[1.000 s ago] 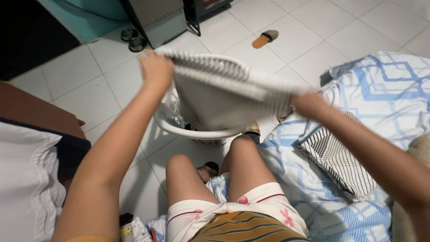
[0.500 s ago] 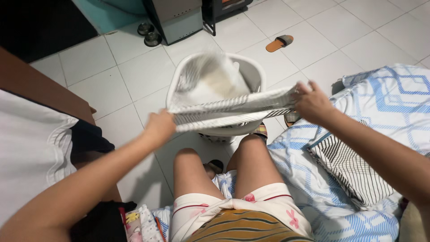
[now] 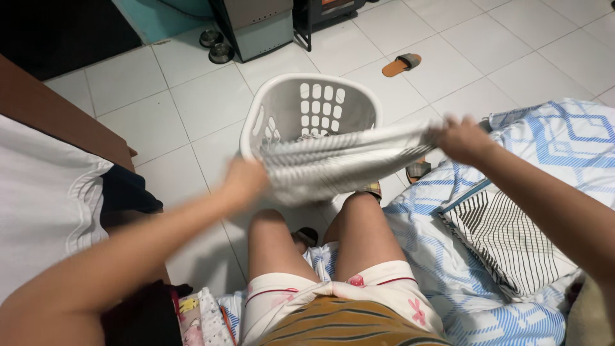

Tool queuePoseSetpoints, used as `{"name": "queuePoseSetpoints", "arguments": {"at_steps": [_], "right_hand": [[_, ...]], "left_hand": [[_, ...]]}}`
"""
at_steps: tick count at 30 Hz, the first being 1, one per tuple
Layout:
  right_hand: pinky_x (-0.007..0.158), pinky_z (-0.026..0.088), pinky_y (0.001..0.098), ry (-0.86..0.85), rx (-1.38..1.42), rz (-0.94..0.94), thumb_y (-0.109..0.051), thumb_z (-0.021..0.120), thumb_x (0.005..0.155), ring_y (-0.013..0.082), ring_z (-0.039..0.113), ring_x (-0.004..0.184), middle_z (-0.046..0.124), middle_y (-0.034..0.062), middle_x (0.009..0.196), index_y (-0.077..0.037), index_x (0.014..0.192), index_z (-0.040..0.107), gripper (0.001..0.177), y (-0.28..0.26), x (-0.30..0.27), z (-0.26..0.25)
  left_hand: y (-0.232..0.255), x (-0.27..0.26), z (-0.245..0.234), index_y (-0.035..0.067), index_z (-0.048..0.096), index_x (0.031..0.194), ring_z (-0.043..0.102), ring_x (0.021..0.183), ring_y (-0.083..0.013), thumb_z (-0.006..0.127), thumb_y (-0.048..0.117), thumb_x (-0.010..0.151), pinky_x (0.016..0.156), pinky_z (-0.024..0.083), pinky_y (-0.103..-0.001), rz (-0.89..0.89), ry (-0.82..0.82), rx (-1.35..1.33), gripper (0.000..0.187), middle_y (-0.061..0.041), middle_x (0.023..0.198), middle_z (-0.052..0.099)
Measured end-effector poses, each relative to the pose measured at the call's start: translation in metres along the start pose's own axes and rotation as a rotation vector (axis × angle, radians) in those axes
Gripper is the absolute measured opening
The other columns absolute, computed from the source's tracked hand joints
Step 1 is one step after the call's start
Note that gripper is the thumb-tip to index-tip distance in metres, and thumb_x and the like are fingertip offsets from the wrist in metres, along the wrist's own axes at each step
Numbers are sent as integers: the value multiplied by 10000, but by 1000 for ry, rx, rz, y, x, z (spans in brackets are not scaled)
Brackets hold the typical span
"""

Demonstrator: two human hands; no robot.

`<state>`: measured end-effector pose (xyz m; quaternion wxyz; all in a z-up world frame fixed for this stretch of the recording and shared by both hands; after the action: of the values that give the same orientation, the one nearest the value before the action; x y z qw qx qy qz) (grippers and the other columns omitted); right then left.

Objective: The person sits on the floor and folds clothes taken from a white laundry basket. They unfold and fold a black garment, then a striped shirt, and finally a white towel with blue and yellow stripes, placing each folded item on the bed beside them.

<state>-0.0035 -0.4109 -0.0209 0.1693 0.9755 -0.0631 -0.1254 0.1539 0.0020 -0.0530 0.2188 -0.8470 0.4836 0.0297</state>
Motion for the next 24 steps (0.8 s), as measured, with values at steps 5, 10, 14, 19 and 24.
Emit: {"name": "queuePoseSetpoints", "arguments": {"at_steps": [5,10,14,19,24], "right_hand": [[865,587,454,-42,253,11,-294,386,1098,320,737,947,742,171,1082,-168,1321,605,337,-21,8,7],[1033,508,543,920,-81,211,-41,422,1063,434,608,1247,645,168,1290,-99,1375,547,341,40,-25,-124],[929,502,559,117,2,194,-250,405,1178,415,614,1179,653,283,1244,29,1326,604,373,18,22,0],[852,525,527,-252,146,-22,-192,462,1097,372,623,1110,689,223,1147,-47,1306,637,308,-14,6,33],[874,494,524,683,-208,203,-177,577,1054,345,613,1094,701,160,1116,-82,1163,633,155,63,-20,-153]], "left_hand": [[-163,36,-82,-13,670,1151,693,954,-422,582,111,928,739,564,-554,-397,319,-206,270,-247,1037,714],[-164,-6,-158,26,728,1122,500,1183,-388,662,87,882,851,526,-556,-602,711,28,257,-142,1382,514],[-139,-14,-58,46,533,1530,497,1145,-562,621,201,1011,933,431,-636,-671,502,-636,549,-351,1436,395],[-89,-17,13,144,681,1313,641,1215,-346,647,202,906,1005,520,-490,-245,-353,-300,413,-163,1301,668],[-196,-45,-197,-127,535,1381,489,1093,-588,592,128,1039,877,447,-686,-553,897,-388,430,-476,1390,391]]}}
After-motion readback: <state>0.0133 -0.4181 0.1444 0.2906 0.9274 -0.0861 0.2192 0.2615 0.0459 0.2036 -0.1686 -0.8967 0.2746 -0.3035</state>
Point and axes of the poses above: each hand's wrist, its own x-axis towards the middle knuckle, its own z-axis out of the palm, y = z × x, the point moved 10 cm from there along x, towards the middle knuckle
